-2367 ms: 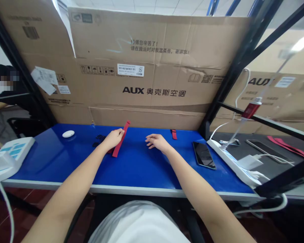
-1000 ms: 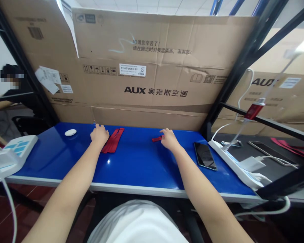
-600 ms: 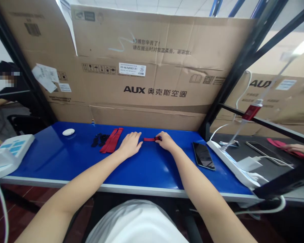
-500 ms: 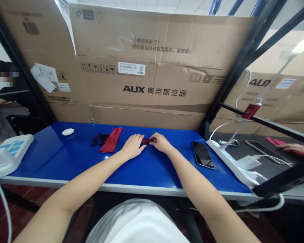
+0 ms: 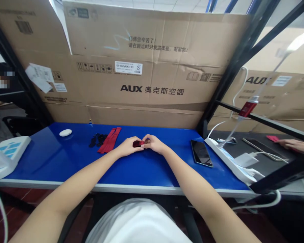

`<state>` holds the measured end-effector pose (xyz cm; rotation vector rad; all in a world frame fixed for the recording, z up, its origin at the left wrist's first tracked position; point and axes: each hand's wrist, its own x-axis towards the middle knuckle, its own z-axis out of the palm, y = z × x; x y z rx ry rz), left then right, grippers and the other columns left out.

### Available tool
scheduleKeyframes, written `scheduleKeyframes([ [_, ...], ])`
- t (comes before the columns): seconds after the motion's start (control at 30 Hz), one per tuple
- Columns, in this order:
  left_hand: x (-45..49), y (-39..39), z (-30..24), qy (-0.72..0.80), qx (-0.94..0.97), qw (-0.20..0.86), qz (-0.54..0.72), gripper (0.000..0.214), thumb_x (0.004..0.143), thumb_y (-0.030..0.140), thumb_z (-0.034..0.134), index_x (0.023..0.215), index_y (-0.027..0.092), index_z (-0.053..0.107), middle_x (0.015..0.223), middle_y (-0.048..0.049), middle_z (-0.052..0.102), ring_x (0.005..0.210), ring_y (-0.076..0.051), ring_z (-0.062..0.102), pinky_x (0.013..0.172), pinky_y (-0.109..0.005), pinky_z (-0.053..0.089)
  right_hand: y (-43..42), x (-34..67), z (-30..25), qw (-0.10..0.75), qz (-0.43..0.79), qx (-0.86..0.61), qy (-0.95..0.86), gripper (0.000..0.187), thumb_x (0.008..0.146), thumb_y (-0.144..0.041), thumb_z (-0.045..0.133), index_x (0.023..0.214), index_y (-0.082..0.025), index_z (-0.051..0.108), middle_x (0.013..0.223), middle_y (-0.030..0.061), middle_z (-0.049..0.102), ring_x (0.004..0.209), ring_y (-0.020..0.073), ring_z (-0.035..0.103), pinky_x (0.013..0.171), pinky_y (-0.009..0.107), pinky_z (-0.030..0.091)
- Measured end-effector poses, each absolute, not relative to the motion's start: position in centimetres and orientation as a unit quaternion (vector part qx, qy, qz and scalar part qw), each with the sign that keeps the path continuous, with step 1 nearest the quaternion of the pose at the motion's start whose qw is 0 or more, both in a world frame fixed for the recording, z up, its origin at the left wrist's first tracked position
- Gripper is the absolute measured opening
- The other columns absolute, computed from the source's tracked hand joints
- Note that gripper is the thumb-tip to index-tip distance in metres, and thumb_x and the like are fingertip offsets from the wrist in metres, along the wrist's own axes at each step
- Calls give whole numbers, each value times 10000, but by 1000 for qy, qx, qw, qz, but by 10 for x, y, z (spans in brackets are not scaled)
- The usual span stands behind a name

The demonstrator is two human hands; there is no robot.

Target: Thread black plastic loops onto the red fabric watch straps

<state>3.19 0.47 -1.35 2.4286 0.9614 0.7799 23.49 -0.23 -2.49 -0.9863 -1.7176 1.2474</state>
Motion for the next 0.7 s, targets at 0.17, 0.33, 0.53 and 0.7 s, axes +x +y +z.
scheduleKeyframes([
  [0.17, 28, 2, -10, 331, 865, 247, 285, 358, 777, 418, 692, 1056, 197, 663, 1052, -51, 691, 976, -218, 635, 893, -334, 464, -7, 238, -18, 374, 500, -375, -686, 220, 662, -231, 695, 848, -189, 585, 793, 0, 632, 717, 149, 584, 714, 294, 447],
  [0.33, 28, 1, -7, 309, 892, 155, 291, 294, 789, 376, 691, 1033, 213, 673, 976, -34, 691, 899, -205, 643, 825, -319, 473, -9, 233, -14, 379, 378, -400, -744, 127, 725, -305, 667, 760, -197, 611, 947, 14, 592, 891, 168, 557, 871, 326, 415],
  [0.53, 29, 0, -7, 287, 906, 82, 302, 297, 838, 375, 646, 1089, 215, 635, 1004, -49, 667, 929, -208, 622, 846, -334, 473, -6, 232, -11, 414, 335, -410, -740, 134, 743, -275, 607, 640, -193, 586, 935, 20, 566, 947, 178, 539, 946, 344, 375],
  [0.7, 28, 3, -10, 278, 920, 53, 269, 313, 855, 373, 625, 1123, 210, 623, 1009, -71, 653, 950, -222, 611, 855, -351, 477, -6, 232, -9, 428, 327, -403, -740, 205, 707, -253, 609, 531, -182, 531, 947, 32, 566, 975, 192, 517, 959, 351, 351],
])
